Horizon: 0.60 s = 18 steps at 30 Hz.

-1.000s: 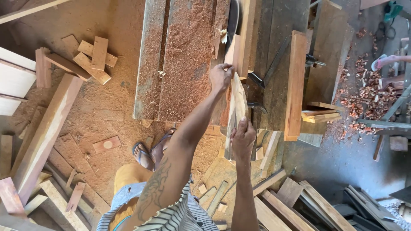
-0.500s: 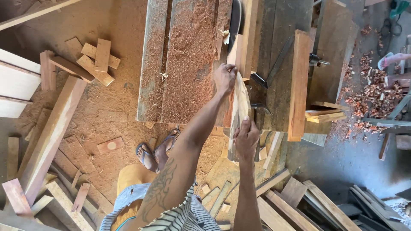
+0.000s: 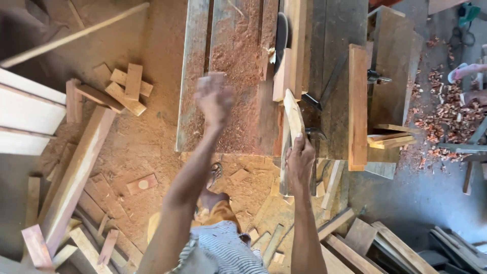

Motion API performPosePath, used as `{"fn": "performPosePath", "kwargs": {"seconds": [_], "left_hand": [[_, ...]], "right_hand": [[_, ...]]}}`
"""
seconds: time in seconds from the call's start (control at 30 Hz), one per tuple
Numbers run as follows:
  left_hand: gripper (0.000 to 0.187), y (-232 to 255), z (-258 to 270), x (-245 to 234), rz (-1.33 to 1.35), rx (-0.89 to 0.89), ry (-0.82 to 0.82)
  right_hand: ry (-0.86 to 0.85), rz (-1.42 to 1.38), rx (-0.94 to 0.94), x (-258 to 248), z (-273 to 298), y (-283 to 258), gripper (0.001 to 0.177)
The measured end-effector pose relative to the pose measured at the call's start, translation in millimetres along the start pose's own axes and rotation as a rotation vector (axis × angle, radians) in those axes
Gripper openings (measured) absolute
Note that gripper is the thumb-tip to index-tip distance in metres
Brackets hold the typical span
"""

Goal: Cutting and shaping wooden components using a table saw and other hand tools in a workshop.

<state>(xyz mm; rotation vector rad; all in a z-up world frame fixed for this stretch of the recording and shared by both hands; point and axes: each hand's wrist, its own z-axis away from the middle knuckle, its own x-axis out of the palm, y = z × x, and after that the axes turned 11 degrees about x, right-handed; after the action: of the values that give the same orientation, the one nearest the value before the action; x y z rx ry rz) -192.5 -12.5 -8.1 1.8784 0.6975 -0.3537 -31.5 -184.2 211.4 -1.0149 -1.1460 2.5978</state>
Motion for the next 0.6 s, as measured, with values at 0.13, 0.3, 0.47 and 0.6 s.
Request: {"fn": "performPosePath", "kwargs": {"seconds": [0.13, 0.3, 0.47, 0.6], "left_hand": [[0.081, -53, -9, -93, -0.205, -0.448, -0.324], [0.079, -74, 6, -78, -0.191, -0.441, -0.369], [0.079, -64, 2, -89, -0.186, -0.465, -0.373], [0.076, -68, 7, -85, -0.172, -0.535, -0.401]], "right_hand": [[0.012, 0.035, -0.036, 1, -11, 7, 0.044], [0.037, 0.008, -0.044, 7, -22, 11, 0.043], [0.042, 0.075, -0.059, 8, -21, 6, 0.040], [0.028, 0.046, -0.050, 8, -31, 12, 0.043]]}}
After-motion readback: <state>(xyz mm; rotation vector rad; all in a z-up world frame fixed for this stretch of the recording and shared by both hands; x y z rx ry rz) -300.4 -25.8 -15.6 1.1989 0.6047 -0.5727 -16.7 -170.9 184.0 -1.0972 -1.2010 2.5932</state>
